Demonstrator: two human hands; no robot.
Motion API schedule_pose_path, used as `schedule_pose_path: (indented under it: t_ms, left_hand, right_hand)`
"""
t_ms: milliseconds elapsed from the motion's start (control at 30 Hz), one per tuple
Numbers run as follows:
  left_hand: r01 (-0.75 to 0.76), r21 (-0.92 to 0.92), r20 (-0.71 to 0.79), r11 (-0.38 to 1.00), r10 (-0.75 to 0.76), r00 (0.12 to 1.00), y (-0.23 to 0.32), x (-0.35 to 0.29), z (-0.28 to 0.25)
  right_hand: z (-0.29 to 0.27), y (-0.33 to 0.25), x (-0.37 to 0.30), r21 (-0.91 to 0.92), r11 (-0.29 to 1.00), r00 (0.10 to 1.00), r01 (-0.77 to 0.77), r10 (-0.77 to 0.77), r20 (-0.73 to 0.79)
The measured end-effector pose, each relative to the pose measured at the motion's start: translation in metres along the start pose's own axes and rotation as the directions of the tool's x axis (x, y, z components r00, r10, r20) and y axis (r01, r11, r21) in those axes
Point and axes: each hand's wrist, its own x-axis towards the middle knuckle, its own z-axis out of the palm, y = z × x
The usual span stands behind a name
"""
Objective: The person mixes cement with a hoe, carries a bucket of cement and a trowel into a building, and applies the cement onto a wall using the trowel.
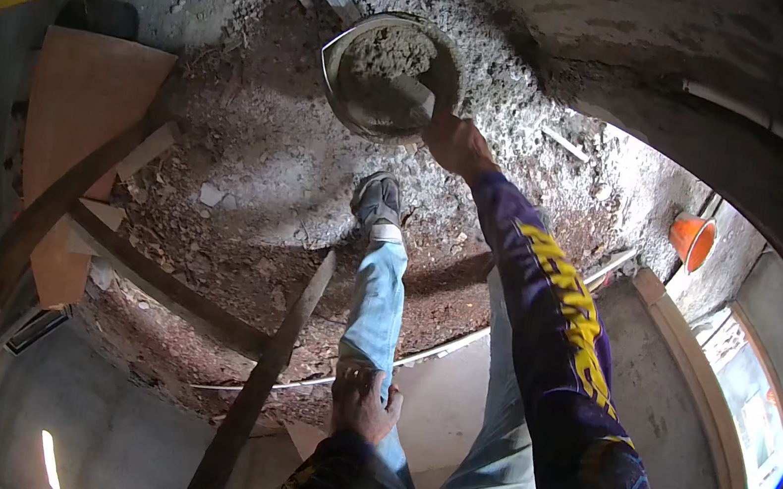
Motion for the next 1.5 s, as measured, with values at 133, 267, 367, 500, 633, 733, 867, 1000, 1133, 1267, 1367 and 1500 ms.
schedule_pose_path:
  t_ms: [133,267,367,500,633,733,867,1000,1133,1267,1367,1500]
  left_hand:
    - [-0.003,0.008,-0.011,1.000,0.003,1.000,0.003,0.002,-0.003]
    - [0.099,-0.096,0.061,0.990,-0.094,0.994,0.004,0.007,-0.004]
    - [0.063,-0.039,0.018,0.997,-0.063,0.998,0.005,0.004,-0.003]
    - [0.065,-0.067,0.051,0.996,-0.062,0.997,0.008,-0.001,0.003]
    - [0.021,-0.017,-0.010,1.000,-0.021,1.000,0.024,-0.002,0.007]
    - [0.086,-0.058,0.015,0.995,-0.086,0.996,0.043,-0.003,0.006]
    - [0.052,-0.025,-0.047,0.998,-0.053,0.997,0.069,-0.002,0.015]
    - [0.145,0.014,0.017,0.989,-0.145,0.989,0.083,-0.004,0.031]
    - [0.135,0.091,0.050,0.987,-0.140,0.989,0.091,-0.004,0.039]
    - [0.138,0.077,0.047,0.987,-0.142,0.989,0.098,-0.003,0.039]
    - [0.103,0.104,-0.020,0.989,-0.102,0.995,0.101,-0.001,0.042]
    - [0.121,0.084,0.004,0.989,-0.122,0.993,0.092,-0.001,0.052]
  right_hand:
    - [-0.003,0.021,-0.052,0.154,0.984,0.993,-0.085,0.097,-0.074]
    - [-0.003,0.011,-0.051,0.219,0.957,0.977,-0.189,0.206,-0.059]
    - [-0.011,-0.002,-0.044,0.233,0.969,0.975,-0.079,0.124,-0.186]
    - [-0.045,-0.010,-0.084,0.254,0.966,0.872,0.052,0.080,-0.483]
    - [-0.103,-0.024,-0.169,0.048,0.993,0.973,-0.107,0.115,-0.199]
    - [-0.139,-0.050,-0.253,0.250,0.967,0.998,0.045,-0.030,-0.062]
    - [-0.177,-0.038,-0.317,0.316,0.910,0.963,0.269,-0.258,-0.076]
    - [-0.243,0.051,-0.295,0.693,0.700,0.835,0.171,-0.476,0.275]
    - [-0.347,0.073,-0.305,0.049,0.909,0.908,0.415,-0.410,-0.084]
    - [-0.404,0.027,-0.390,0.761,0.648,0.982,0.008,0.139,-0.129]
    - [-0.358,0.032,-0.380,0.630,0.769,0.949,0.108,0.110,-0.297]
    - [-0.226,0.096,-0.266,0.245,0.958,0.917,0.152,-0.044,-0.395]
